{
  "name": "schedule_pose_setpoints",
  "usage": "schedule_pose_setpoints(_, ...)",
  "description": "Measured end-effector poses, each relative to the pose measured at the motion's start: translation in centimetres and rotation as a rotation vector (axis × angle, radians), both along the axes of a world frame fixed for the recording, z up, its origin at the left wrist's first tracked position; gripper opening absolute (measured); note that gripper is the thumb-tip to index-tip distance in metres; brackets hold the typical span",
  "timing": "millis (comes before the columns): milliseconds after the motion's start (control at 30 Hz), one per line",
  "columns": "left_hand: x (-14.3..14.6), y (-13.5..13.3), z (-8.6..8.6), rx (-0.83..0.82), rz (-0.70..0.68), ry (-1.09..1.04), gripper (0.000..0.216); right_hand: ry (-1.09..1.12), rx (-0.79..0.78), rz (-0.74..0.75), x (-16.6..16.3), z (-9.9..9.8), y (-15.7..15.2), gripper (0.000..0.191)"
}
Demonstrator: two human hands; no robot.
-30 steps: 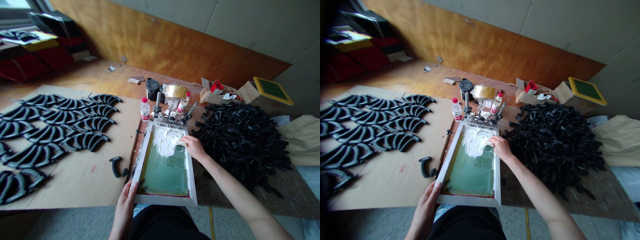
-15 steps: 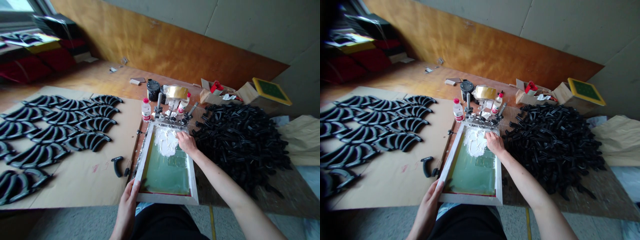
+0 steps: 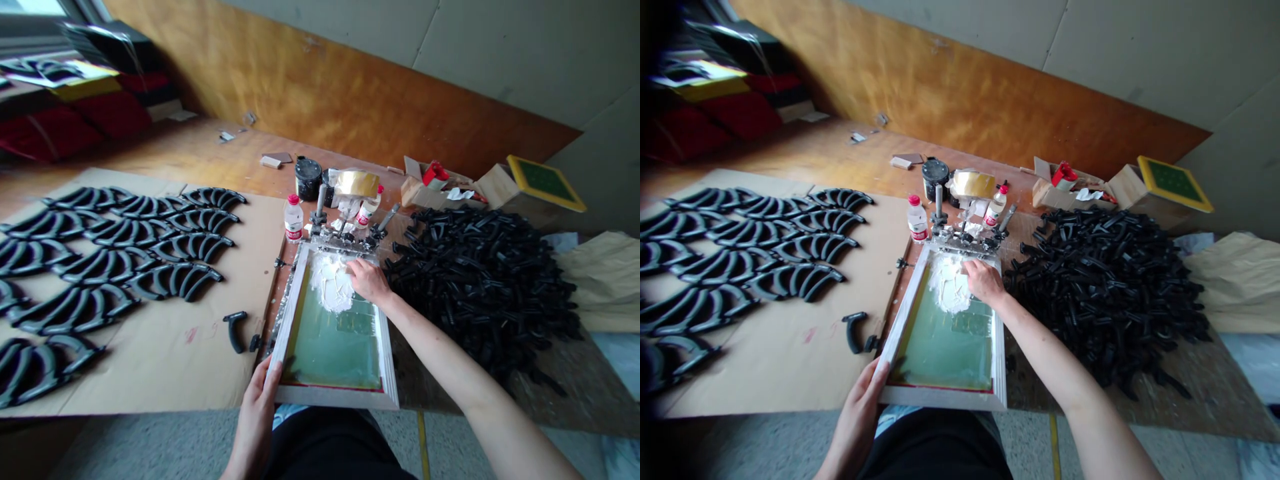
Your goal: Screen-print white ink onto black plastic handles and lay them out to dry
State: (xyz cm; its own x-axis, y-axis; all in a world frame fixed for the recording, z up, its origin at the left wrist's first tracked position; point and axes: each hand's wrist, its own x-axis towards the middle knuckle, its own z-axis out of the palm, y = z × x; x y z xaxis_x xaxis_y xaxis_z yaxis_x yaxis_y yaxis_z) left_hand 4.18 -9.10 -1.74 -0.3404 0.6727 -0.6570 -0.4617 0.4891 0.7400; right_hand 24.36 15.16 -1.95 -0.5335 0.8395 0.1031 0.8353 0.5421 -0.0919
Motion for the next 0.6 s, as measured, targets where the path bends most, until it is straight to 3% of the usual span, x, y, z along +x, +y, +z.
schedule_pose_setpoints(67,0.0,0.0,0.3,-0.001,-0.004,0.016,0.06,-0.016,0.011,-0.036,-1.5,-0.4,0.2,0.025)
schedule_pose_setpoints(167,0.0,0.0,0.7,0.009,-0.008,0.037,0.059,-0.032,0.012,0.037,-3.1,-0.7,0.1,0.024)
schedule_pose_setpoints(300,-0.1,-0.1,0.3,0.006,-0.003,0.004,0.061,-0.023,-0.024,0.186,-1.5,0.5,-0.4,0.023)
schedule_pose_setpoints(433,-0.3,-0.2,-0.3,0.015,-0.022,-0.005,0.065,-0.003,0.008,0.151,0.2,1.4,-0.4,0.021)
schedule_pose_setpoints(600,-0.3,-0.1,-0.1,0.015,-0.03,0.014,0.06,-0.04,0.024,0.094,-0.7,0.5,-0.7,0.02)
